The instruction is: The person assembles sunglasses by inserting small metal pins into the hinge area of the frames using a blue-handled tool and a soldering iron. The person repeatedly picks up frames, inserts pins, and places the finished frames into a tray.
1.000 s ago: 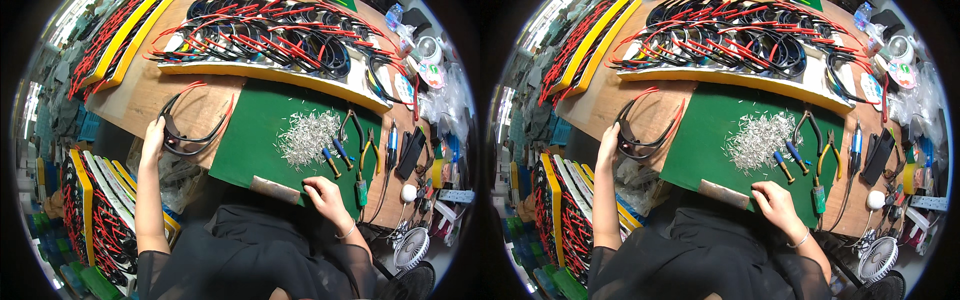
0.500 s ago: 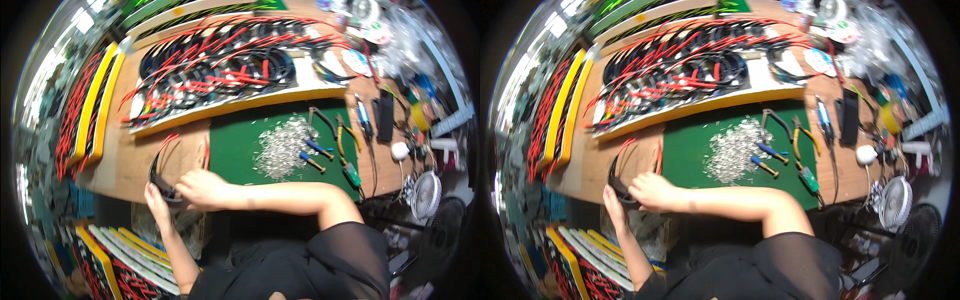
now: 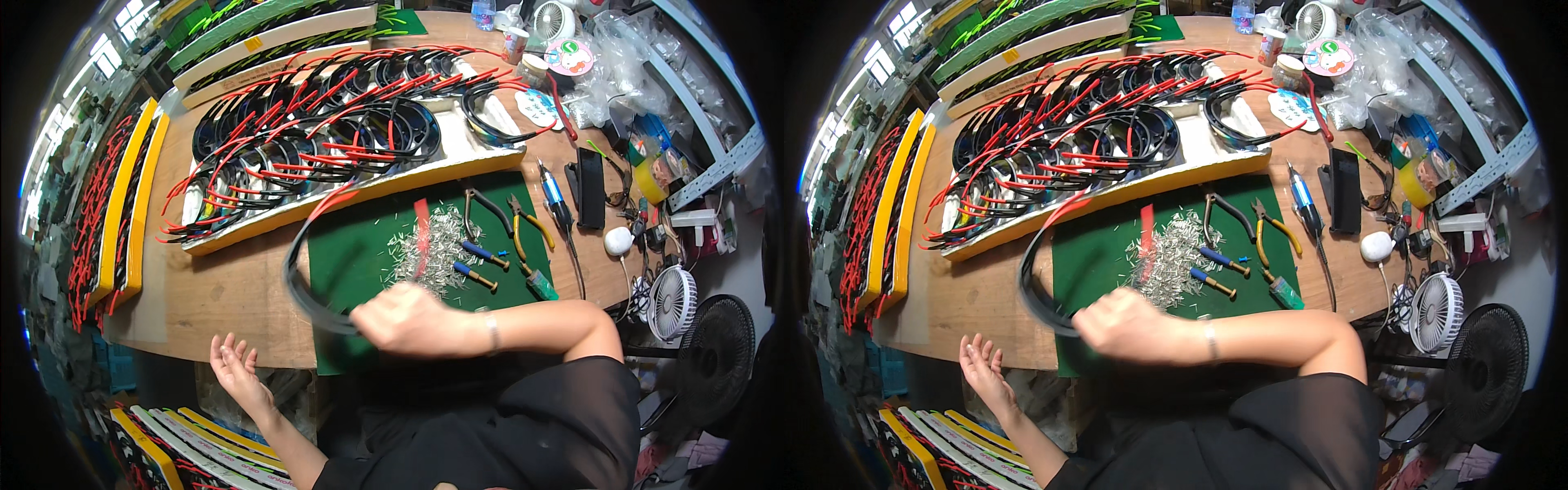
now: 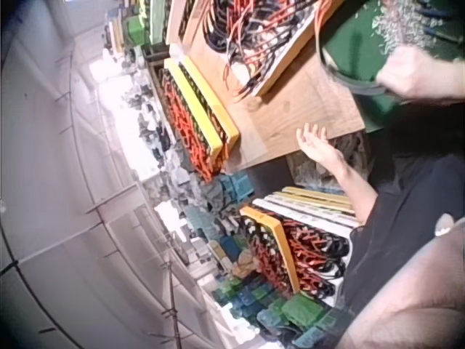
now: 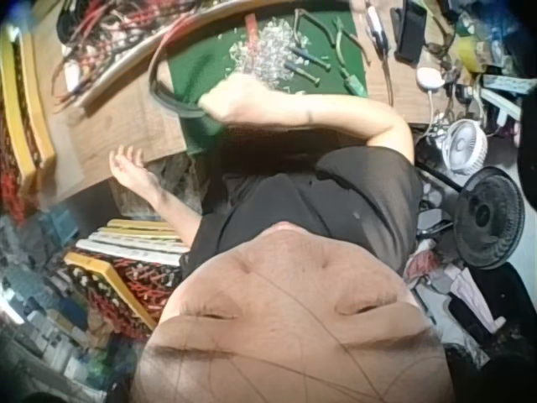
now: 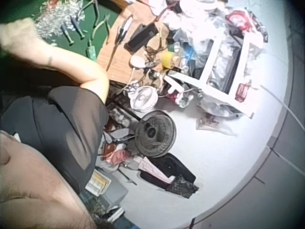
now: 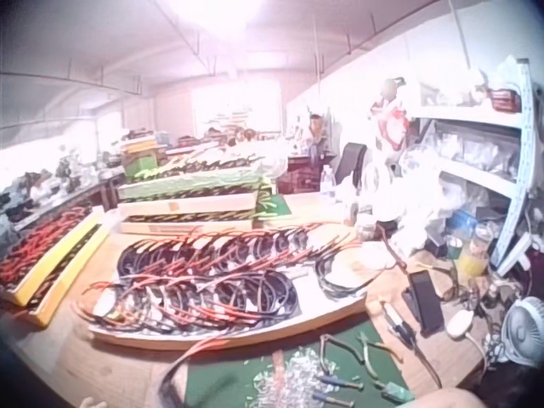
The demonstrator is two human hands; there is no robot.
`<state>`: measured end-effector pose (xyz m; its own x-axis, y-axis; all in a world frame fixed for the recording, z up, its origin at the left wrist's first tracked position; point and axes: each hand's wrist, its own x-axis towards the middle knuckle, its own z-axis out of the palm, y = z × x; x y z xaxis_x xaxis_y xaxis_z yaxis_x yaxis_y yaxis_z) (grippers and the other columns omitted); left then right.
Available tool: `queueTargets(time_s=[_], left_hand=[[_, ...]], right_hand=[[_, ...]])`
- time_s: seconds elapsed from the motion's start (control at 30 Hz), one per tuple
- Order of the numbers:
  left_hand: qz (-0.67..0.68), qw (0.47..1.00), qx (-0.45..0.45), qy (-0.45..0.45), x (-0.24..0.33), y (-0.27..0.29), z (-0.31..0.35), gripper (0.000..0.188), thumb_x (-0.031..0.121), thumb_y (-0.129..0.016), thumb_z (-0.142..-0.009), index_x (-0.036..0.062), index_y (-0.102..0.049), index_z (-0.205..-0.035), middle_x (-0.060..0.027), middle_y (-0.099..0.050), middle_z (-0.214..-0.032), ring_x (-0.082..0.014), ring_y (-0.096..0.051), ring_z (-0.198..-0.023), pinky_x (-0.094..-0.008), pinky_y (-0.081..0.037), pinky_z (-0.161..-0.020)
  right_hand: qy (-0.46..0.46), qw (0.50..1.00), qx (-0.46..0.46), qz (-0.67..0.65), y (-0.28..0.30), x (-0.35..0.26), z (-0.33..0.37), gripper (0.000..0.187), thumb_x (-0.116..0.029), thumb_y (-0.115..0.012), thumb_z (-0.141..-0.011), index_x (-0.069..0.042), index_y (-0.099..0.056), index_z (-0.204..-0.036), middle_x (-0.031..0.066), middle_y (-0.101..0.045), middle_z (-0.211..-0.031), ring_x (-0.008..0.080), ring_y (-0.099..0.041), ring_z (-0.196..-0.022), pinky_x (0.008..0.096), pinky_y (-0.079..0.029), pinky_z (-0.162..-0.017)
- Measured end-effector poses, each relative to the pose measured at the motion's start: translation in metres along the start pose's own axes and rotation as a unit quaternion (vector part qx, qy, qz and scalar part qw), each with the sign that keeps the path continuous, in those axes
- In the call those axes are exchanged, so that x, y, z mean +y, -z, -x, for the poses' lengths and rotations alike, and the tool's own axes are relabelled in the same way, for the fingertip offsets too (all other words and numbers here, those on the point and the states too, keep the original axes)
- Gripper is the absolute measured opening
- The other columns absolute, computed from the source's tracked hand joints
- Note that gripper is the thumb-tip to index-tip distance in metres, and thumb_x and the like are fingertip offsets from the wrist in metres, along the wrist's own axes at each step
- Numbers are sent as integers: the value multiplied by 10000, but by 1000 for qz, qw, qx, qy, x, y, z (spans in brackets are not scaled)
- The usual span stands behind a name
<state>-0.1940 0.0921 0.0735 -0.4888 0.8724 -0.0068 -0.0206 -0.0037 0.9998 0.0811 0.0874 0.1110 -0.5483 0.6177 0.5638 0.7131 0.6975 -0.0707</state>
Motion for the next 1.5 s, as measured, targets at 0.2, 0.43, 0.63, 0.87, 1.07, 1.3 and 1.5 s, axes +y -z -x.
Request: queueTargets(time_s=[0.2,0.43,0.63,0.87,1.07,1.3,1.5], left_hand=[[7,998,-67,12,13,-49,11,351,223,-416,-931,43,-377,-1230,-107,-497,-1118,-124,-501,-882,-246,-450,-738],[20,990,-141,0,0,-88,38,367,178,-447,-919,15,-354,-1234,-96,-499,-1069,-101,-512,-814,-206,-458,-692],[15,987,-152,50,-8,-83,43,359,131,-452,-913,3,-349,-1233,-99,-500,-1066,-91,-522,-825,-195,-468,-702],[-46,951,-296,-72,17,-154,43,352,107,-499,-879,14,-403,-1205,-105,-534,-1063,-128,-534,-872,-248,-461,-725],[-267,724,-334,-541,35,-296,12,273,113,-596,-758,27,-526,-1006,-142,-564,-934,-284,-550,-855,-367,-451,-751],[-536,665,-221,-472,7,-396,11,424,335,-705,-653,54,-531,-918,-94,-593,-881,-248,-563,-868,-390,-431,-717],[-596,634,-290,-400,15,-404,6,269,226,-632,-707,25,-570,-874,-128,-612,-893,-272,-580,-894,-395,-448,-749]], right_hand=[[-178,960,-24,216,52,122,18,231,-195,-649,-694,-56,-486,-782,76,-510,-593,236,-547,-537,342,-437,-495],[-225,913,-41,339,22,239,21,242,-253,-615,-738,-50,-521,-831,85,-575,-619,248,-586,-564,336,-453,-479],[-295,915,-67,266,2,252,28,193,-240,-576,-755,-54,-527,-735,101,-591,-668,261,-603,-575,359,-475,-511],[-277,924,-70,253,14,239,25,304,-304,-663,-705,-46,-512,-758,109,-563,-697,264,-583,-651,357,-470,-558],[-220,938,13,268,21,237,30,283,-231,-684,-653,-52,-502,-774,122,-521,-755,279,-519,-763,370,-425,-672],[-231,940,49,247,21,241,45,260,-193,-666,-657,-41,-518,-807,123,-513,-773,285,-507,-789,368,-426,-692],[-243,940,59,231,18,246,53,231,-185,-655,-672,-47,-529,-806,117,-511,-803,281,-497,-822,369,-423,-708]])
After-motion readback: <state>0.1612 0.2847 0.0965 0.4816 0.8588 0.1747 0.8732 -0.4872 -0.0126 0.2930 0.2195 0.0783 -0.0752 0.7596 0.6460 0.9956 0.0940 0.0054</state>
